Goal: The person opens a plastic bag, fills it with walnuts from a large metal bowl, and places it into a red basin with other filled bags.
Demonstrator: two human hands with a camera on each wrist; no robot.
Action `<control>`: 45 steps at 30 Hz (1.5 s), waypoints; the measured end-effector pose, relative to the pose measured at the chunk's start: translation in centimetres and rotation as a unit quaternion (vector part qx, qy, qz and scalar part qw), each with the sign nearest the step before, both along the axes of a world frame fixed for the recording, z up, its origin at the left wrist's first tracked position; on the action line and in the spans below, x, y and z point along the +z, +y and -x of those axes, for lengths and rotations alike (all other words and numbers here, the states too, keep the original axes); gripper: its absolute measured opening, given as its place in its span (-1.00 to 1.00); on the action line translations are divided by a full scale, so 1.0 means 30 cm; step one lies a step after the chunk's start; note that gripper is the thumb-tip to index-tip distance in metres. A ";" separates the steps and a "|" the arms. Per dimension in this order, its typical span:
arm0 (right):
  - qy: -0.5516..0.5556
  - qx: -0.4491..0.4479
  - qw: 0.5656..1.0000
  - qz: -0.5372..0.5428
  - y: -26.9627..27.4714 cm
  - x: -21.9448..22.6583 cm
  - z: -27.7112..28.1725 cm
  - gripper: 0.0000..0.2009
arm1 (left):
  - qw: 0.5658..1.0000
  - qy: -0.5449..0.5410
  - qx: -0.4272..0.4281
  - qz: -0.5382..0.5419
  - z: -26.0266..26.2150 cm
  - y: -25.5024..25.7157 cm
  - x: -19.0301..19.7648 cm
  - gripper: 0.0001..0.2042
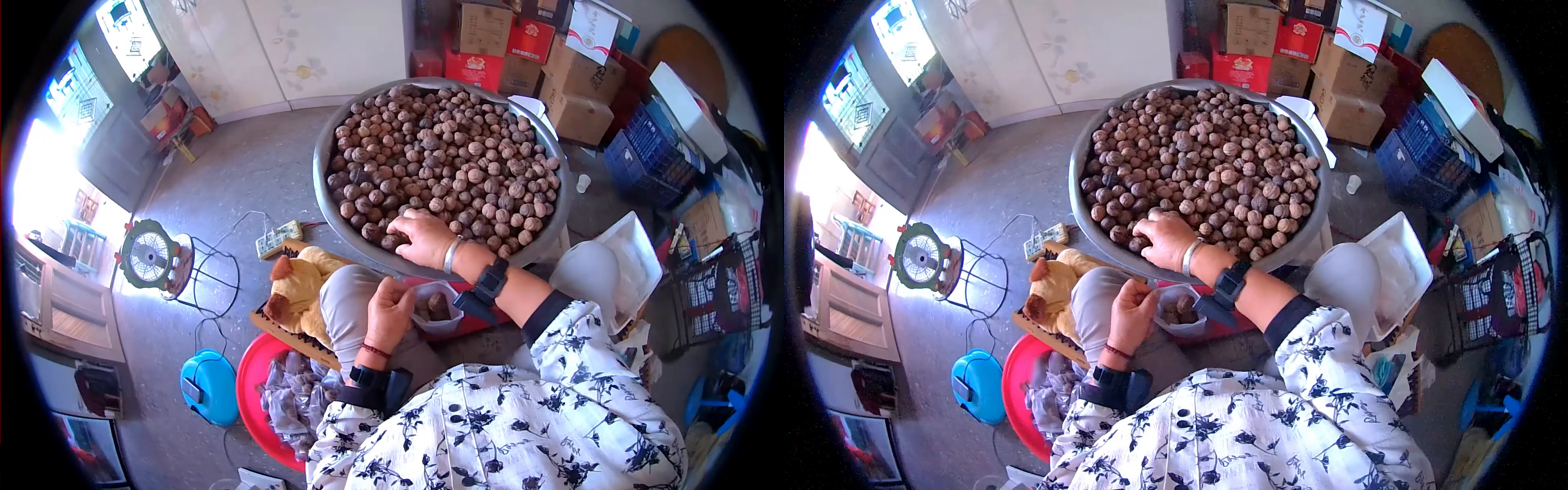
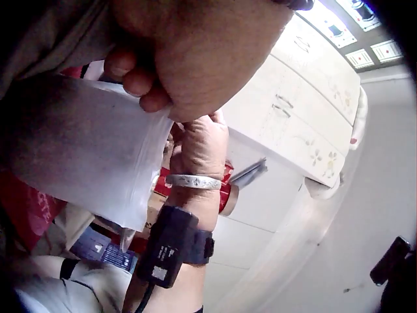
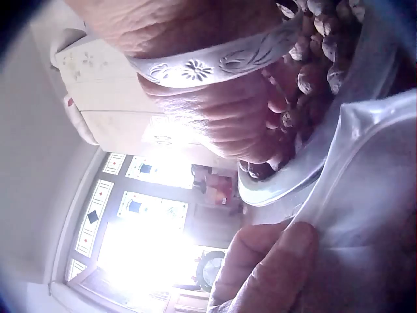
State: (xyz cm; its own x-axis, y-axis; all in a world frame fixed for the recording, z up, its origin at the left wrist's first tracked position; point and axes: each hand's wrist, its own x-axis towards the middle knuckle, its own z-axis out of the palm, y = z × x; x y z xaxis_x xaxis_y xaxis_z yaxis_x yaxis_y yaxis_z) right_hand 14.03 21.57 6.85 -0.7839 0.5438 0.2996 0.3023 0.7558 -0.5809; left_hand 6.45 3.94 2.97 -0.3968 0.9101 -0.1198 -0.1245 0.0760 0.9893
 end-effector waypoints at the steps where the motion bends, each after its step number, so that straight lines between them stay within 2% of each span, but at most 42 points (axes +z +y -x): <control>1: -0.029 0.003 0.999 -0.037 -0.004 0.008 0.012 -0.68 | 1.000 -0.003 -0.005 0.008 0.000 -0.004 0.017 -0.88; 3: -0.061 0.006 0.995 -0.084 -0.008 0.007 0.030 -0.69 | 1.000 -0.007 -0.010 0.017 0.000 -0.008 0.028 -0.88; 10: -0.017 -0.009 0.998 -0.060 0.005 -0.012 0.011 -0.72 | 1.000 -0.007 -0.013 -0.012 -0.004 0.001 0.016 -0.86; 12: -0.012 -0.019 0.998 0.061 -0.008 0.018 -0.020 -0.73 | 1.000 -0.014 -0.016 -0.013 -0.007 0.001 0.019 -0.86; 14: -0.016 -0.022 0.995 0.100 -0.021 0.017 -0.049 -0.75 | 1.000 0.002 -0.010 -0.015 -0.005 0.003 0.008 -0.86; 16: 0.085 -0.004 0.959 0.269 -0.046 0.043 -0.073 -0.76 | 1.000 -0.001 -0.011 -0.022 -0.003 0.011 -0.018 -0.87; 18: 0.067 0.004 0.957 0.283 -0.058 0.070 -0.118 -0.79 | 1.000 -0.004 -0.010 -0.028 -0.003 0.008 -0.015 -0.87; 20: 0.103 0.021 0.937 0.333 -0.062 0.069 -0.146 -0.79 | 1.000 0.001 -0.016 -0.004 -0.003 0.002 0.009 -0.88; 23: 0.095 0.034 0.937 0.334 -0.072 0.094 -0.192 -0.78 | 1.000 -0.001 -0.010 -0.006 -0.004 0.007 0.013 -0.88; 26: 0.072 0.042 0.941 0.329 -0.113 0.190 -0.230 -0.78 | 1.000 -0.011 -0.014 -0.012 0.000 0.008 0.001 -0.88; 28: 0.045 0.046 0.955 0.290 -0.132 0.234 -0.252 -0.80 | 1.000 -0.017 -0.016 -0.010 0.002 0.009 0.004 -0.89; 30: 0.047 0.051 0.952 0.299 -0.140 0.230 -0.270 -0.80 | 0.999 -0.023 -0.020 -0.010 0.003 0.007 0.012 -0.89; 32: 0.039 0.085 0.969 0.227 -0.141 0.211 -0.287 -0.78 | 0.999 -0.031 -0.019 0.006 0.002 0.005 0.023 -0.89; 33: 0.025 0.100 0.969 0.225 -0.137 0.204 -0.296 -0.76 | 0.999 -0.032 -0.019 0.006 0.004 0.005 0.017 -0.89; 37: 0.016 0.102 0.983 0.154 -0.131 0.190 -0.305 -0.76 | 0.999 -0.034 -0.020 -0.008 0.006 0.007 -0.003 -0.90; 39: 0.014 0.058 0.969 0.238 -0.124 0.197 -0.298 -0.80 | 0.999 -0.040 -0.019 -0.011 0.007 0.010 -0.003 -0.90; 42: 0.028 0.029 0.974 0.225 -0.104 0.204 -0.263 -0.82 | 1.000 -0.025 -0.016 -0.005 0.009 0.006 0.001 -0.90; 45: 0.061 0.013 0.987 0.146 -0.082 0.186 -0.189 -0.81 | 1.000 -0.017 -0.016 0.002 0.006 0.006 0.008 -0.90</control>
State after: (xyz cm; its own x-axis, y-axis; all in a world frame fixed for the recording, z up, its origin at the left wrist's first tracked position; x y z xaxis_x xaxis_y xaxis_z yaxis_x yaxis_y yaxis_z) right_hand 19.71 19.10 12.44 -0.7665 0.6007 0.2273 0.1984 0.5581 -0.8057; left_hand 6.26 4.11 3.21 -0.3626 0.9220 -0.1360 -0.1546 0.0844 0.9844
